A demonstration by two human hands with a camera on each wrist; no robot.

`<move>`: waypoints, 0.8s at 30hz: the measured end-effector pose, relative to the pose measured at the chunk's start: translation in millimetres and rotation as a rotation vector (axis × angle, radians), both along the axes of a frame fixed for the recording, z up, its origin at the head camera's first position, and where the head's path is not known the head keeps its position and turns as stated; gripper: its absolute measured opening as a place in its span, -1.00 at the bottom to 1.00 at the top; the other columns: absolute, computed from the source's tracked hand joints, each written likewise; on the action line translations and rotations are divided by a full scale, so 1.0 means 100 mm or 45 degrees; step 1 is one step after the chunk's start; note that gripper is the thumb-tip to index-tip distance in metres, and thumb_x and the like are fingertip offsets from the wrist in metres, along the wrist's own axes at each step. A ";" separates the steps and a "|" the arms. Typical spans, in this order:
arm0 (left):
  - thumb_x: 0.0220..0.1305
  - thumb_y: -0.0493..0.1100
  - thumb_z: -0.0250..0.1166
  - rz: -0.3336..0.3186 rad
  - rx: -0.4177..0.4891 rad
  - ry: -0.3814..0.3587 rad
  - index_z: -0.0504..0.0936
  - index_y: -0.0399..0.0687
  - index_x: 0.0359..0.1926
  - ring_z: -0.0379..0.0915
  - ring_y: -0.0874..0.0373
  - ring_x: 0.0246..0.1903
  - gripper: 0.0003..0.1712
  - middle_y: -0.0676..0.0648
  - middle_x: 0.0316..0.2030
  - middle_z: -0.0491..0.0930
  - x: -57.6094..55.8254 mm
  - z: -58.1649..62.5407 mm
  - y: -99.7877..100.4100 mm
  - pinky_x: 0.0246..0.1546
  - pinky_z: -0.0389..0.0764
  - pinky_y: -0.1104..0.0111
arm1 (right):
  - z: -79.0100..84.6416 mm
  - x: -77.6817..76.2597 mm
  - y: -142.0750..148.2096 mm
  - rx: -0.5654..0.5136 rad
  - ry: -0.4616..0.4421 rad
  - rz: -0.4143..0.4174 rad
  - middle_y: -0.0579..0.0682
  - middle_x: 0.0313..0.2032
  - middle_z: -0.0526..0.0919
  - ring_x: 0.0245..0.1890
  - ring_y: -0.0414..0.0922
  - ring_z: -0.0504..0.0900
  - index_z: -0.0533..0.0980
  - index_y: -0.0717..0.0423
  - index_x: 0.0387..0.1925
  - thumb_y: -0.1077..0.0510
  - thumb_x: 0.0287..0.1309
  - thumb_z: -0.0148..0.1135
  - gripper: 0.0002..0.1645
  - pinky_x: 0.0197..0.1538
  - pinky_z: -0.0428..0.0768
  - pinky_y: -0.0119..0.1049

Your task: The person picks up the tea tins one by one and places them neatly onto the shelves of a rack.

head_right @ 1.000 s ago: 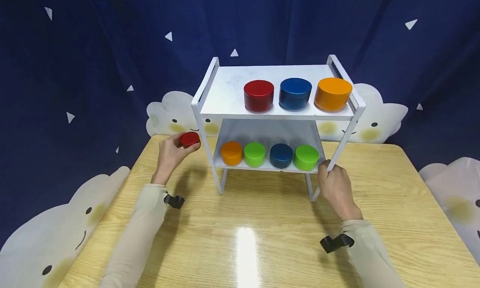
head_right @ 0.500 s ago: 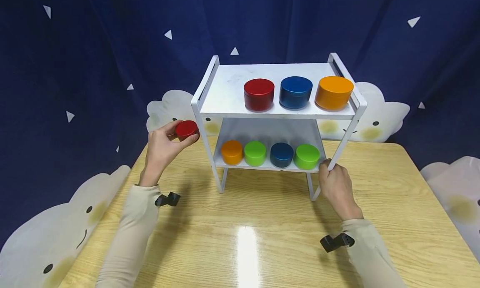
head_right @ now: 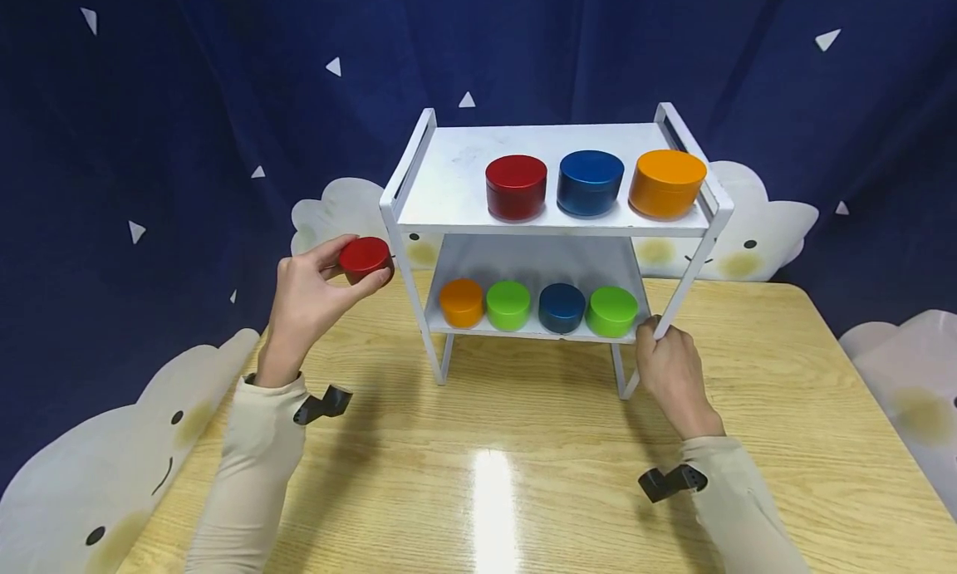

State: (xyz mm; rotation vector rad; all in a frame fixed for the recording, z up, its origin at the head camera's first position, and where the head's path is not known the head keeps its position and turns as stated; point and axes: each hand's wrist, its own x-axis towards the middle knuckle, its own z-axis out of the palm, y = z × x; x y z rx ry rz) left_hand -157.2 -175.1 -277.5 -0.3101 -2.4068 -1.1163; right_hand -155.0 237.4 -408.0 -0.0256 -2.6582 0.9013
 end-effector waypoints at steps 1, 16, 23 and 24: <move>-0.02 -0.06 0.49 -0.001 -0.004 -0.003 0.61 -0.26 0.03 0.67 -0.05 -0.21 -0.40 -0.19 -0.18 0.71 0.02 0.01 0.00 -0.14 0.63 0.17 | 0.00 0.00 0.00 -0.001 0.002 0.001 0.04 -0.71 0.23 -0.66 0.00 0.30 0.24 0.15 -0.60 0.05 0.40 -0.47 -0.49 -0.69 0.31 -0.21; -0.09 -0.09 0.53 -0.049 -0.023 0.063 0.61 -0.30 0.04 0.67 -0.02 -0.24 -0.35 -0.19 -0.20 0.71 0.36 0.27 0.12 -0.14 0.63 0.18 | 0.00 0.01 0.00 -0.015 -0.012 0.003 0.05 -0.71 0.23 -0.68 -0.02 0.26 0.24 0.15 -0.60 0.04 0.39 -0.49 -0.49 -0.69 0.28 -0.21; -0.12 -0.11 0.56 -0.142 0.015 0.107 0.63 -0.25 0.01 0.69 0.07 -0.24 -0.39 -0.12 -0.24 0.73 0.47 0.40 0.19 -0.11 0.63 0.27 | 0.01 0.00 -0.01 -0.017 -0.005 -0.002 0.04 -0.71 0.22 -0.70 -0.03 0.23 0.22 0.14 -0.61 0.02 0.40 -0.49 -0.48 -0.69 0.25 -0.21; -0.11 -0.11 0.56 -0.157 0.016 0.108 0.64 -0.24 0.00 0.69 0.08 -0.23 -0.40 -0.11 -0.23 0.73 0.47 0.42 0.20 -0.12 0.63 0.29 | 0.01 0.00 -0.01 -0.020 -0.009 -0.003 0.04 -0.72 0.22 -0.70 -0.03 0.23 0.22 0.14 -0.61 0.02 0.40 -0.49 -0.47 -0.69 0.25 -0.20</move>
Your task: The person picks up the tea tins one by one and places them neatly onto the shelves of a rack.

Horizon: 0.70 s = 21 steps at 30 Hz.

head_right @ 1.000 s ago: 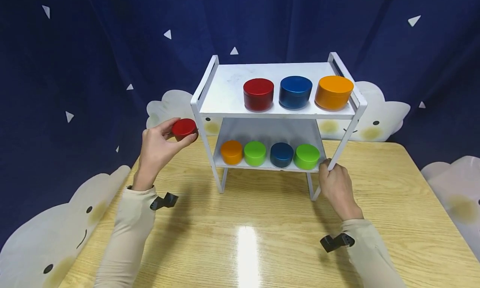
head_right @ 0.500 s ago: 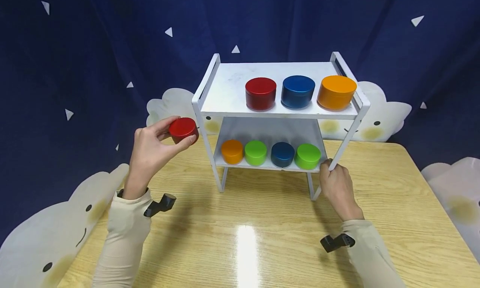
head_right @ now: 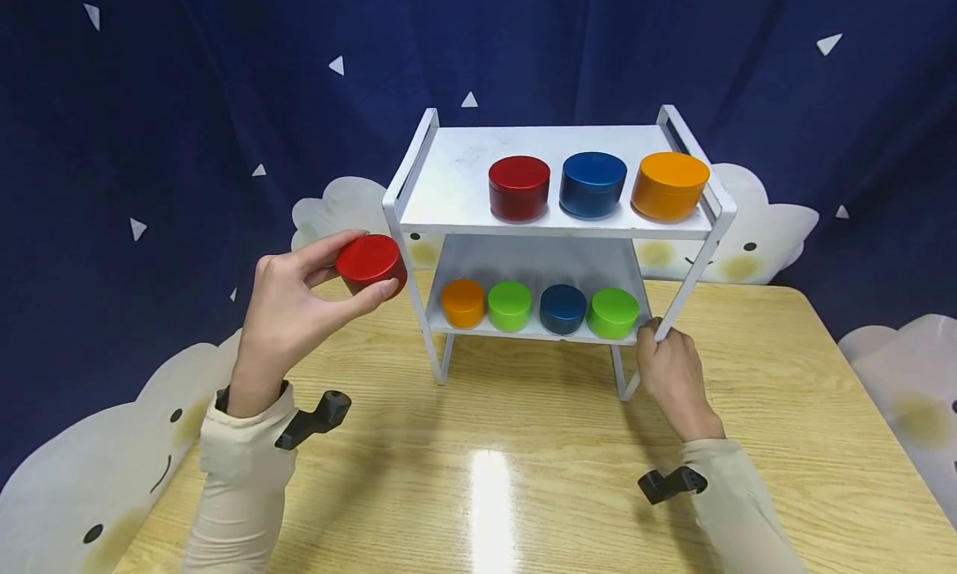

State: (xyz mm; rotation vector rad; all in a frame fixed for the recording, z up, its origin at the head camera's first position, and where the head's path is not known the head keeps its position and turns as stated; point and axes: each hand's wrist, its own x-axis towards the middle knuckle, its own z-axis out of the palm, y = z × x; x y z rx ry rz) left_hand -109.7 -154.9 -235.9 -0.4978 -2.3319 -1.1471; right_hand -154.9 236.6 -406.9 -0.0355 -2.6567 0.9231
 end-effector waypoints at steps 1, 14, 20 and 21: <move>-0.11 -0.11 0.56 -0.015 0.001 0.001 0.64 -0.23 0.00 0.69 0.09 -0.23 -0.40 -0.10 -0.22 0.73 0.01 0.01 0.01 -0.12 0.63 0.30 | 0.00 0.00 0.00 -0.003 -0.004 -0.002 0.03 -0.72 0.22 -0.70 -0.03 0.23 0.22 0.14 -0.62 0.01 0.41 -0.49 -0.47 -0.69 0.25 -0.20; -0.04 -0.13 0.52 -0.167 0.008 0.035 0.65 -0.17 0.00 0.68 0.15 -0.18 -0.47 -0.05 -0.17 0.72 0.00 0.21 0.21 -0.11 0.61 0.39 | 0.01 0.01 0.00 -0.021 -0.046 -0.012 0.06 -0.71 0.24 -0.68 -0.01 0.27 0.22 0.14 -0.61 -0.03 0.41 -0.51 -0.45 -0.68 0.30 -0.20; -0.03 -0.08 0.51 -0.188 0.000 0.053 0.65 -0.18 -0.01 0.67 0.17 -0.21 -0.47 -0.05 -0.19 0.72 -0.06 0.30 0.31 -0.12 0.60 0.42 | 0.02 0.01 0.00 -0.032 -0.043 -0.013 0.06 -0.71 0.23 -0.69 -0.02 0.26 0.21 0.14 -0.62 -0.03 0.41 -0.50 -0.44 -0.69 0.28 -0.19; -0.03 -0.07 0.51 -0.187 -0.002 0.056 0.65 -0.18 0.00 0.67 0.18 -0.22 -0.46 -0.04 -0.19 0.72 -0.07 0.32 0.32 -0.13 0.60 0.43 | 0.02 0.01 0.00 -0.033 -0.046 -0.012 0.06 -0.71 0.23 -0.69 -0.02 0.26 0.21 0.14 -0.62 -0.04 0.41 -0.51 -0.44 -0.69 0.29 -0.19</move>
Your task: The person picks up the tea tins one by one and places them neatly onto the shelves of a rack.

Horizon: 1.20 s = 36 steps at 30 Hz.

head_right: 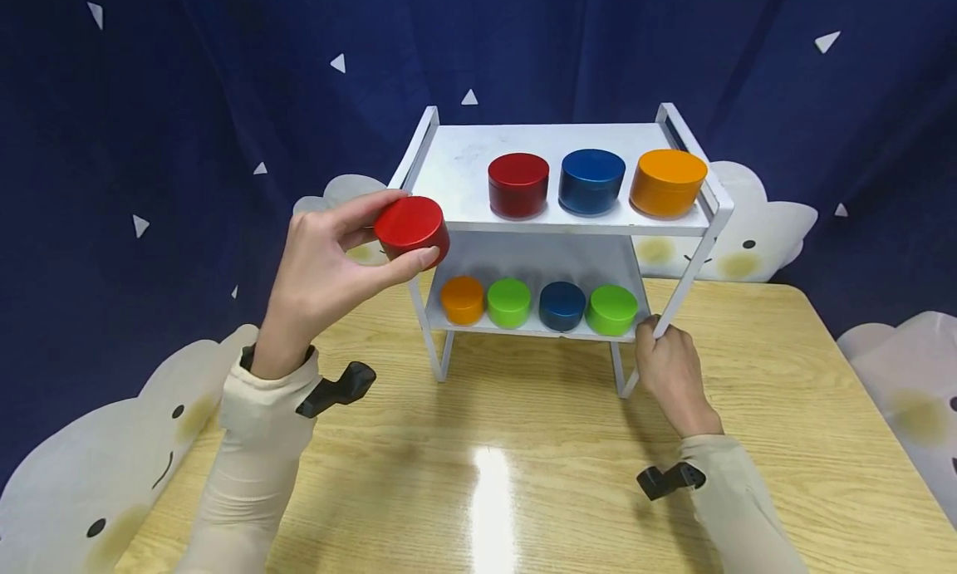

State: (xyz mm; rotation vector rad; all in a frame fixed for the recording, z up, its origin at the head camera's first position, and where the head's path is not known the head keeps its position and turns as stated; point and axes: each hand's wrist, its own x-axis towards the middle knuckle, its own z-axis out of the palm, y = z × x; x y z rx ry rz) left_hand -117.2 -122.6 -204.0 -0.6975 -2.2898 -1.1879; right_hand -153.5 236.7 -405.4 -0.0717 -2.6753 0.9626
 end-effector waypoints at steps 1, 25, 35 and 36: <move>-0.03 -0.06 0.51 0.005 -0.006 0.009 0.65 -0.18 -0.01 0.66 0.19 -0.25 -0.46 -0.04 -0.20 0.72 -0.01 0.01 0.01 -0.15 0.59 0.44 | 0.00 0.00 0.00 -0.002 -0.002 0.000 0.06 -0.71 0.23 -0.69 -0.01 0.26 0.21 0.14 -0.62 -0.04 0.41 -0.51 -0.43 -0.69 0.29 -0.19; 0.01 0.00 0.48 -0.046 -0.040 0.005 0.61 -0.22 0.07 0.65 0.21 -0.28 -0.39 -0.08 -0.12 0.70 -0.66 0.24 0.16 -0.17 0.59 0.46 | 0.00 0.00 0.00 0.024 -0.009 -0.019 0.07 -0.70 0.25 -0.59 0.05 0.35 0.24 0.14 -0.62 -0.01 0.41 -0.50 -0.45 -0.62 0.33 -0.20; 0.03 0.01 0.46 -0.030 -0.056 -0.005 0.64 -0.17 0.03 0.57 0.27 -0.23 -0.44 -0.04 -0.15 0.72 -0.74 0.17 0.18 -0.22 0.57 0.43 | 0.00 -0.01 0.01 0.020 0.035 -0.014 0.14 -0.67 0.36 -0.54 0.11 0.43 0.25 0.14 -0.64 0.00 0.38 -0.49 -0.45 -0.53 0.44 -0.06; 0.04 0.01 0.46 -0.026 -0.063 -0.010 0.64 -0.16 0.03 0.57 0.27 -0.25 -0.45 -0.03 -0.15 0.71 -0.74 0.17 0.18 -0.24 0.57 0.44 | 0.00 -0.01 0.01 0.021 0.036 -0.014 0.15 -0.67 0.37 -0.53 0.12 0.43 0.25 0.14 -0.64 0.00 0.38 -0.49 -0.45 -0.52 0.45 -0.05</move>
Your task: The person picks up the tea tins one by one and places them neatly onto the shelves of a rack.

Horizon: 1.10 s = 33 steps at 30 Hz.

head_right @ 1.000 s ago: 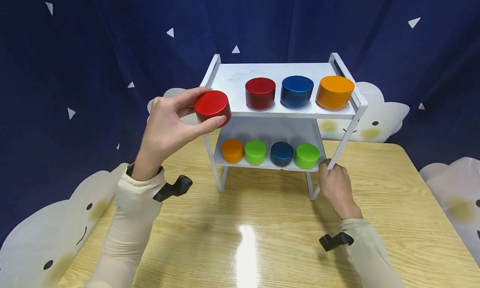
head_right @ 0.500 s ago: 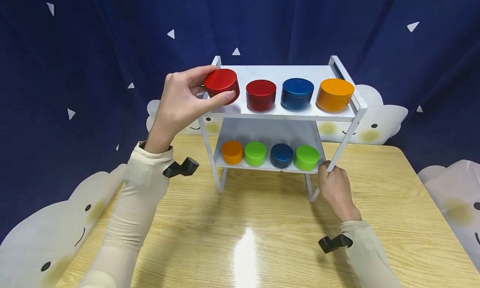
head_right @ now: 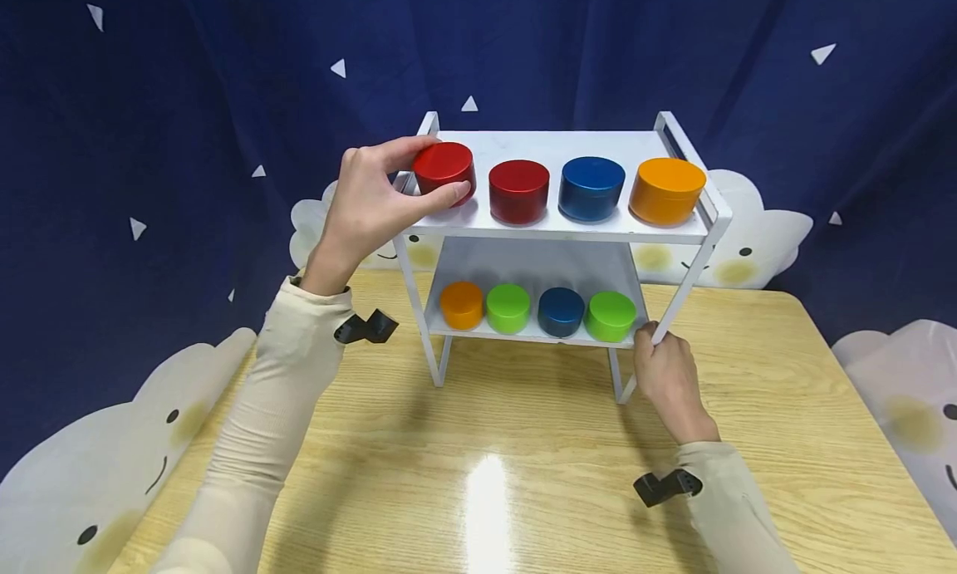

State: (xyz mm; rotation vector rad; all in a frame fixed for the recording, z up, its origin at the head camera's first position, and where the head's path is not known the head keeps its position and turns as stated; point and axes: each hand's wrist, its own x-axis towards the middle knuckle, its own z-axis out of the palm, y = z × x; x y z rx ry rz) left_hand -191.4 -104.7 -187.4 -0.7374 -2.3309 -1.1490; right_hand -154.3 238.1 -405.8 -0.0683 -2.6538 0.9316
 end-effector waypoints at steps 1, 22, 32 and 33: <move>0.04 0.01 0.46 0.005 -0.005 -0.007 0.64 -0.15 0.02 0.56 0.27 -0.27 -0.46 -0.03 -0.16 0.72 0.00 -0.01 0.00 -0.27 0.56 0.45 | 0.00 0.00 0.00 0.002 0.002 0.002 0.15 -0.67 0.37 -0.53 0.12 0.43 0.25 0.14 -0.63 0.00 0.38 -0.48 -0.45 -0.51 0.46 -0.04; 0.01 0.03 0.48 0.005 -0.061 0.007 0.64 -0.16 0.00 0.60 0.28 -0.24 -0.44 -0.05 -0.15 0.71 0.04 -0.09 0.02 -0.25 0.54 0.56 | 0.01 0.02 0.00 0.015 0.008 0.015 0.09 -0.71 0.27 -0.57 0.09 0.38 0.23 0.14 -0.66 0.04 0.39 -0.50 -0.45 -0.58 0.38 -0.18; 0.02 0.05 0.46 0.025 -0.054 0.036 0.60 -0.19 0.08 0.60 0.20 -0.14 -0.37 -0.08 -0.08 0.69 0.05 -0.13 0.02 -0.15 0.51 0.53 | 0.01 0.02 0.00 -0.012 0.009 0.013 0.08 -0.73 0.26 -0.61 0.07 0.34 0.21 0.13 -0.66 0.01 0.39 -0.52 -0.44 -0.60 0.32 -0.20; 0.02 0.05 0.47 0.026 -0.053 0.042 0.60 -0.19 0.08 0.59 0.19 -0.14 -0.37 -0.08 -0.08 0.69 0.05 -0.13 0.02 -0.14 0.51 0.52 | 0.01 0.02 0.00 -0.011 0.011 0.010 0.08 -0.73 0.26 -0.60 0.07 0.35 0.21 0.13 -0.66 0.01 0.39 -0.51 -0.44 -0.59 0.32 -0.20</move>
